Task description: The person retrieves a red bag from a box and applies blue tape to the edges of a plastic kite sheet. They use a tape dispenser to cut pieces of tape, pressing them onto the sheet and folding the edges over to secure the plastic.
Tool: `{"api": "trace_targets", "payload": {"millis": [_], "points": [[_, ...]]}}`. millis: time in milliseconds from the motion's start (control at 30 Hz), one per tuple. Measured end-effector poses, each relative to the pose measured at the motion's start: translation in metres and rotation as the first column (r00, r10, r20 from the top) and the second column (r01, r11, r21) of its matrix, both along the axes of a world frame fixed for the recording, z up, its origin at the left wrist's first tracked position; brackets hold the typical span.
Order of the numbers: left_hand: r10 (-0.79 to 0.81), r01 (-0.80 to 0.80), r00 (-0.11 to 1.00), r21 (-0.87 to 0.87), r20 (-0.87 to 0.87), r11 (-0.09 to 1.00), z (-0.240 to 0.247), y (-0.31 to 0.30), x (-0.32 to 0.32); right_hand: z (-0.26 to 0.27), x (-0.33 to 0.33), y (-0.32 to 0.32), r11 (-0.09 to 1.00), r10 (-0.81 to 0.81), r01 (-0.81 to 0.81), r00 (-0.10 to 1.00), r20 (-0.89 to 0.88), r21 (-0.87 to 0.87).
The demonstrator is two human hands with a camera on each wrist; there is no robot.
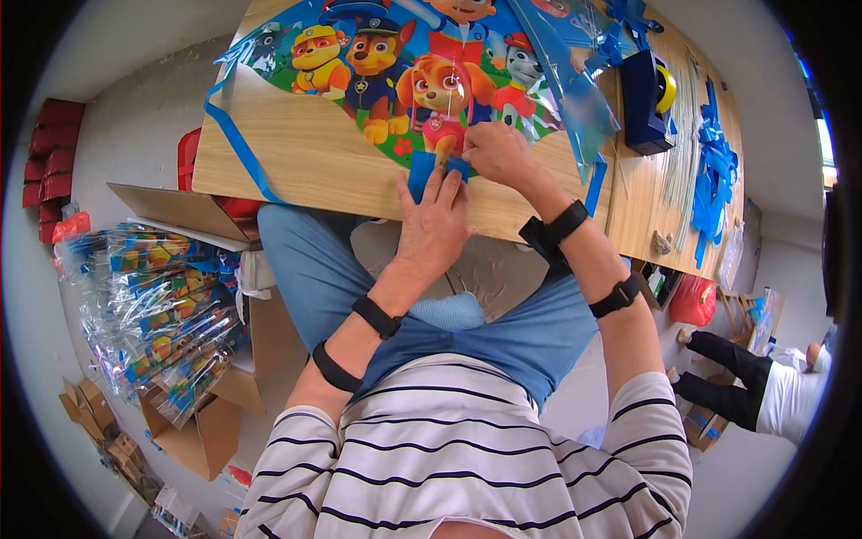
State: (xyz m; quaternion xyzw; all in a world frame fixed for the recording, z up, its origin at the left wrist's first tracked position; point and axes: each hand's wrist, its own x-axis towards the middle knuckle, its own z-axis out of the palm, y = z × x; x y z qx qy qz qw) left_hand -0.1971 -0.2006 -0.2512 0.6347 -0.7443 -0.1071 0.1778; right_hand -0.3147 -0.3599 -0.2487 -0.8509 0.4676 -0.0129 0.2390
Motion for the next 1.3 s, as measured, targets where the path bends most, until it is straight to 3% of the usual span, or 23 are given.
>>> {"api": "trace_targets", "payload": {"millis": [367, 467, 667, 1300], "points": [[0.001, -0.001, 1.0, -0.002, -0.017, 1.0, 0.0, 0.0, 0.001, -0.001, 0.002, 0.001, 0.999, 0.021, -0.024, 0.999, -0.049, -0.044], [0.002, -0.002, 1.0, -0.001, -0.016, 1.0, 0.002, 0.0, 0.001, 0.009, 0.0, -0.002, 0.999, 0.021, -0.021, 1.0, -0.011, 0.035], [-0.002, 0.002, 1.0, 0.003, 0.003, 1.0, 0.004, -0.001, 0.001, 0.004, 0.002, -0.014, 0.989, -0.01, 0.029, 0.992, -0.125, 0.146], [-0.008, 0.008, 1.0, 0.004, 0.021, 1.0, 0.0, -0.001, 0.0, 0.018, 0.02, -0.002, 1.0, 0.007, -0.003, 0.964, -0.266, 0.016]]}}
